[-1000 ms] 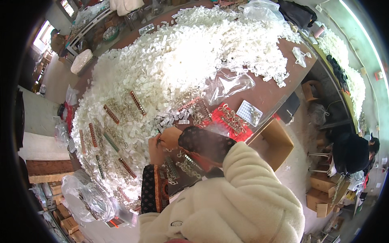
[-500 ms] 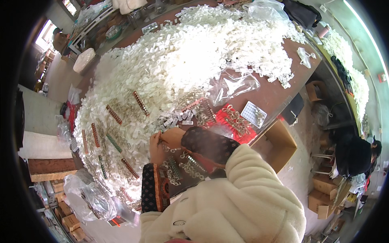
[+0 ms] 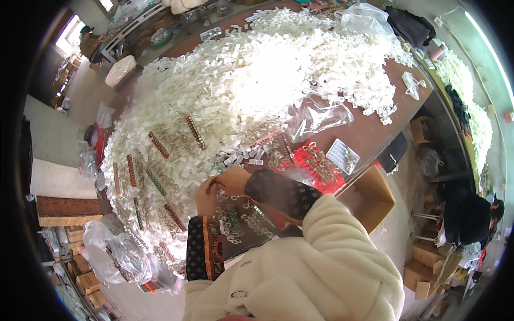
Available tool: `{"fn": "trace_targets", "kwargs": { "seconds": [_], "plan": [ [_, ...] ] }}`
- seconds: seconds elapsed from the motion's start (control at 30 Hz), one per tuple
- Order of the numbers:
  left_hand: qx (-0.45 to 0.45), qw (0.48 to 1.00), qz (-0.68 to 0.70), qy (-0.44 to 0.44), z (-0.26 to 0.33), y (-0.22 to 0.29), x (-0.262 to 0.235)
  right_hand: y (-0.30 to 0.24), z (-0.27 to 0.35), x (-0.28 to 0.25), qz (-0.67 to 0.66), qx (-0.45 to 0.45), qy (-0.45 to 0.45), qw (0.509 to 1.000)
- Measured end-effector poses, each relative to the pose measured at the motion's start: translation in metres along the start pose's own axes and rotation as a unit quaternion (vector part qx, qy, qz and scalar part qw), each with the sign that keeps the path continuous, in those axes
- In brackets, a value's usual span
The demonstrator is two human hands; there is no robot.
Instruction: The person assembles small metal jewelry components by hand, attaching loops to beaded strips and placing finished pieces into a plastic bag. They use pliers to cut or adjust metal loops and continue handling multiple components on a cluttered worktable.
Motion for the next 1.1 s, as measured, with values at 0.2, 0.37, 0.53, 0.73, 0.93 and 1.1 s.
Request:
{"fn": "trace_targets", "kwargs": {
  "seconds": [0.2,0.37,0.53,0.73,0.93,1.1],
  "plan": [
    [0.095,0.992,-0.068,0.055,0.003,0.012,-0.002,-0.003,-0.003,0.008,0.052,-0.047,-0.041,0.997],
    [0.051,0.998,-0.02,0.036,0.003,0.0,0.002,-0.006,0.0,-0.008,-0.024,-0.085,0.02,0.996],
    [0.051,0.998,-0.019,0.01,0.005,0.002,0.006,-0.006,0.001,-0.011,-0.03,-0.084,-0.013,0.996],
    [0.011,0.997,-0.071,-0.028,0.007,0.006,0.011,-0.004,0.002,-0.01,0.003,-0.075,-0.012,0.997],
    [-0.013,0.995,-0.091,-0.03,0.009,0.004,0.015,-0.001,0.001,-0.003,0.004,-0.081,0.016,0.997],
    [-0.032,0.997,-0.069,0.004,0.011,-0.001,0.019,0.008,0.004,0.003,-0.008,-0.074,0.031,0.997]
  ]
}}
Point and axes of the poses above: each hand's wrist, its own z-axis away from the middle knuckle, its own x-axis out of the palm, y = z × x, the point moved 7 cm from there along -z, towards the middle knuckle, and after that the axes turned 1 degree about -x, right-handed, at the moved point
